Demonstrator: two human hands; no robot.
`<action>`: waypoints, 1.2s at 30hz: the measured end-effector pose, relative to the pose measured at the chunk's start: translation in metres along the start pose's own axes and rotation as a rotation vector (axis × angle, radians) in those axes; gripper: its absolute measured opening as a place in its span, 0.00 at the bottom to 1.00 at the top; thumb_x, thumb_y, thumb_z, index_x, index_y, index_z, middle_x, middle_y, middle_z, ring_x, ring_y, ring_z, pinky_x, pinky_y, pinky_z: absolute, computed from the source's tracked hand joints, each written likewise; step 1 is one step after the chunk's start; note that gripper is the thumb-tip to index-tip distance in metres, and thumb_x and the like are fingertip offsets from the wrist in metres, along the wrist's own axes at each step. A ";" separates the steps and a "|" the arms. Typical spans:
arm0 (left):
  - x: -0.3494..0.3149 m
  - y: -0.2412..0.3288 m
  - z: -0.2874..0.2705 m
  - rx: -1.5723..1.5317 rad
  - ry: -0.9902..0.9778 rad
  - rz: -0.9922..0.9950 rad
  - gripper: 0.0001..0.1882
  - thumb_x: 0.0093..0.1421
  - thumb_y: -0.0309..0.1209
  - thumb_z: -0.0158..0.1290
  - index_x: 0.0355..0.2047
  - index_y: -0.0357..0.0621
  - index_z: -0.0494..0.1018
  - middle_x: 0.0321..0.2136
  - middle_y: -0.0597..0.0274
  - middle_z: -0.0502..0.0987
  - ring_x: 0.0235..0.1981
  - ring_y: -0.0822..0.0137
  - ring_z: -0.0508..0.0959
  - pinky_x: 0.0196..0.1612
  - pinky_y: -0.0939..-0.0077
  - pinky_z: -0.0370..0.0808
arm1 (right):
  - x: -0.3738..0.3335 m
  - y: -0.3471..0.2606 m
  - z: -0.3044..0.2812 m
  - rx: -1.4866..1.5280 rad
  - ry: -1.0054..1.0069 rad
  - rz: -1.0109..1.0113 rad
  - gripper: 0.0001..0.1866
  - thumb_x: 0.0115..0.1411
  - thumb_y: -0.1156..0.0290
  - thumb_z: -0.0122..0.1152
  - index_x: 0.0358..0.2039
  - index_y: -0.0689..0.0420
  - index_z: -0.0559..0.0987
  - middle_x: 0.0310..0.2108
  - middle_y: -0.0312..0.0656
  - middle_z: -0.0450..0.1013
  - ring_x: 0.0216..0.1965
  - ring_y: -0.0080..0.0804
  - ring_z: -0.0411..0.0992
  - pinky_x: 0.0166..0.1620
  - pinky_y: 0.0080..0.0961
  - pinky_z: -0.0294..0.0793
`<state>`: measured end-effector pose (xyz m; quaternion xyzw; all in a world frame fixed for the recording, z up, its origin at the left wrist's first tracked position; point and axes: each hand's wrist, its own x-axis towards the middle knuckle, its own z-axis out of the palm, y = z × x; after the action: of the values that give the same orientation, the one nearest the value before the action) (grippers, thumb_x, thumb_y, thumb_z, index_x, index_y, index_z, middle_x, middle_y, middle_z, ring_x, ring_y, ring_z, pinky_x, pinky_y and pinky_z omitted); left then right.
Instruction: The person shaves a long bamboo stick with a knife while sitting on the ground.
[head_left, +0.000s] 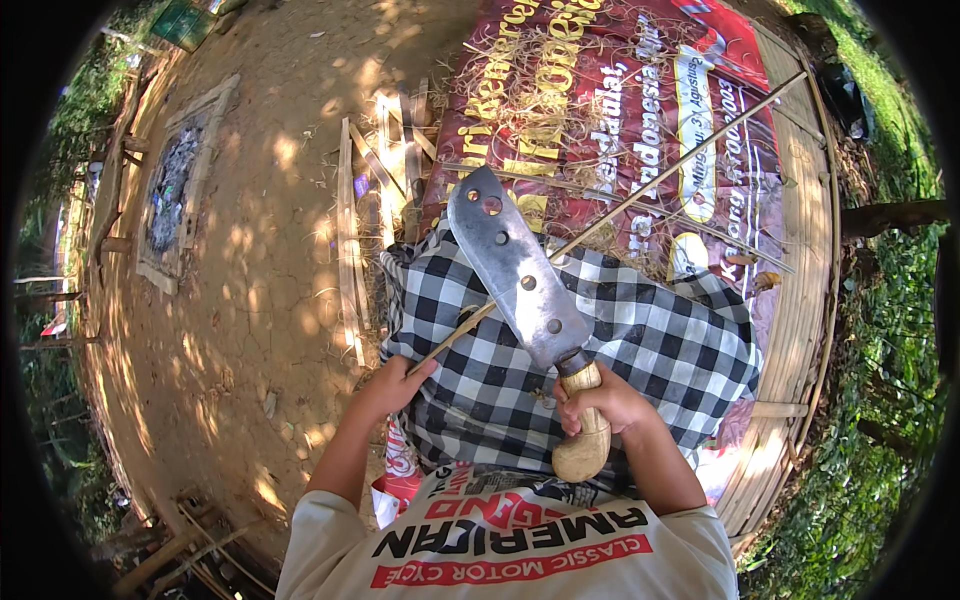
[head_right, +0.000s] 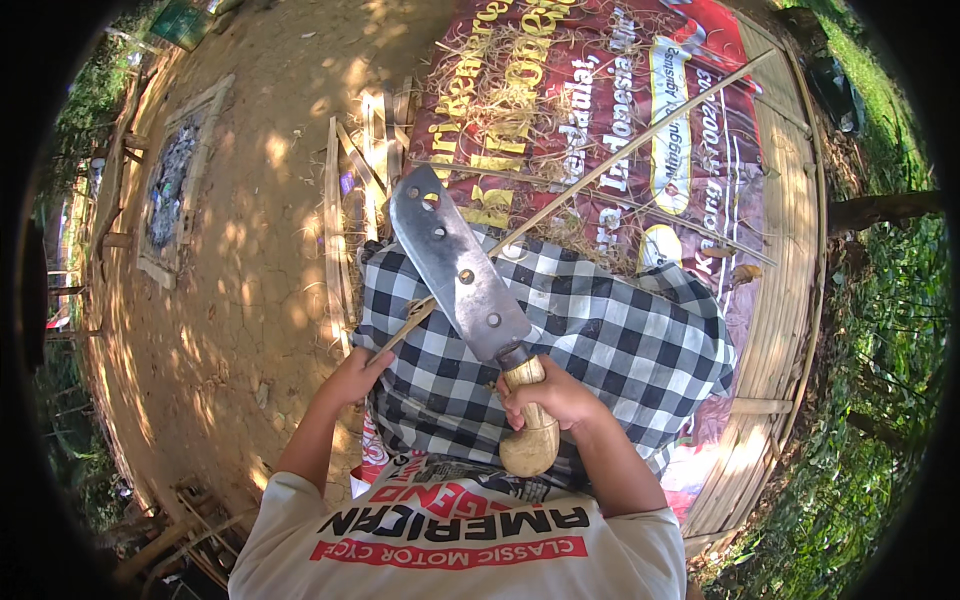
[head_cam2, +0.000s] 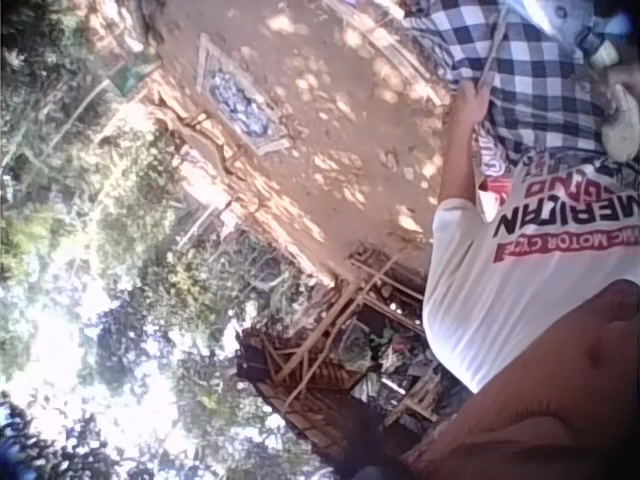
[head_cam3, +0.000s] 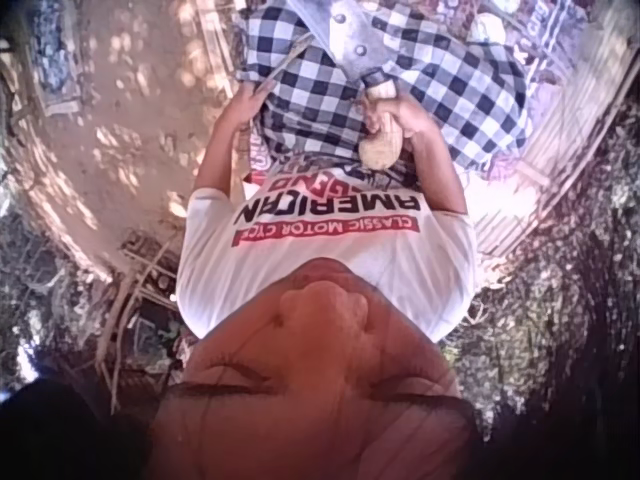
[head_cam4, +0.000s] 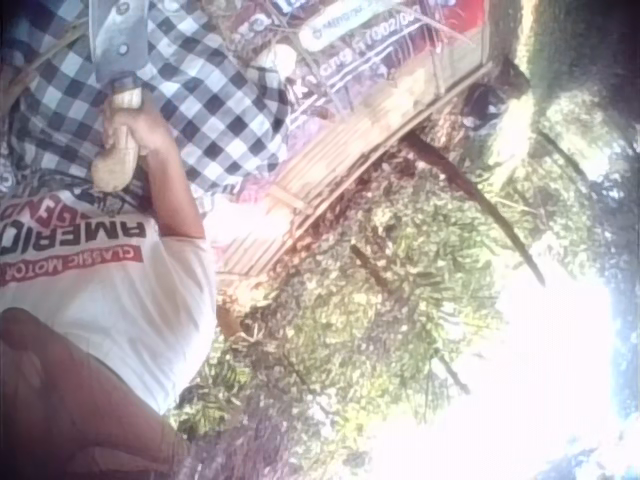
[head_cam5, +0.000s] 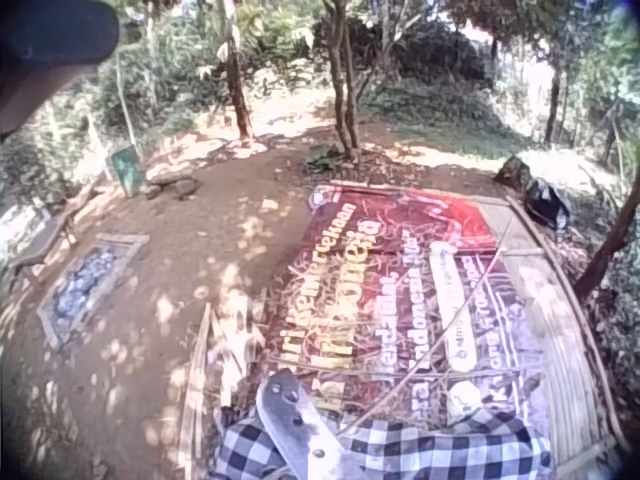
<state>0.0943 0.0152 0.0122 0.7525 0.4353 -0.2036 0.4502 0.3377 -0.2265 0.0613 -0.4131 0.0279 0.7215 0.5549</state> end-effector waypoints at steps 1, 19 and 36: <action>0.000 0.000 0.000 0.018 0.017 -0.016 0.35 0.62 0.55 0.49 0.31 0.23 0.74 0.23 0.37 0.76 0.29 0.51 0.79 0.35 0.63 0.72 | 0.000 -0.002 0.003 -0.011 0.035 -0.040 0.13 0.39 0.85 0.59 0.29 0.64 0.69 0.15 0.43 0.67 0.15 0.34 0.69 0.23 0.31 0.70; 0.006 -0.017 0.004 -0.075 -0.030 0.060 0.35 0.62 0.55 0.49 0.32 0.23 0.73 0.25 0.38 0.77 0.30 0.55 0.79 0.37 0.64 0.72 | 0.007 0.011 -0.016 0.239 -0.209 0.131 0.13 0.39 0.84 0.59 0.28 0.64 0.69 0.16 0.42 0.66 0.15 0.32 0.68 0.23 0.32 0.70; 0.011 -0.029 0.014 -0.086 0.048 0.136 0.36 0.63 0.55 0.49 0.27 0.21 0.73 0.18 0.41 0.74 0.25 0.56 0.77 0.33 0.64 0.72 | 0.007 0.007 -0.005 -0.303 0.056 -0.027 0.08 0.43 0.82 0.59 0.27 0.64 0.72 0.18 0.42 0.71 0.19 0.29 0.72 0.25 0.27 0.72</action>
<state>0.0770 0.0150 -0.0170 0.7649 0.4023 -0.1357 0.4844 0.3346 -0.2259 0.0505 -0.5124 -0.0715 0.6983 0.4947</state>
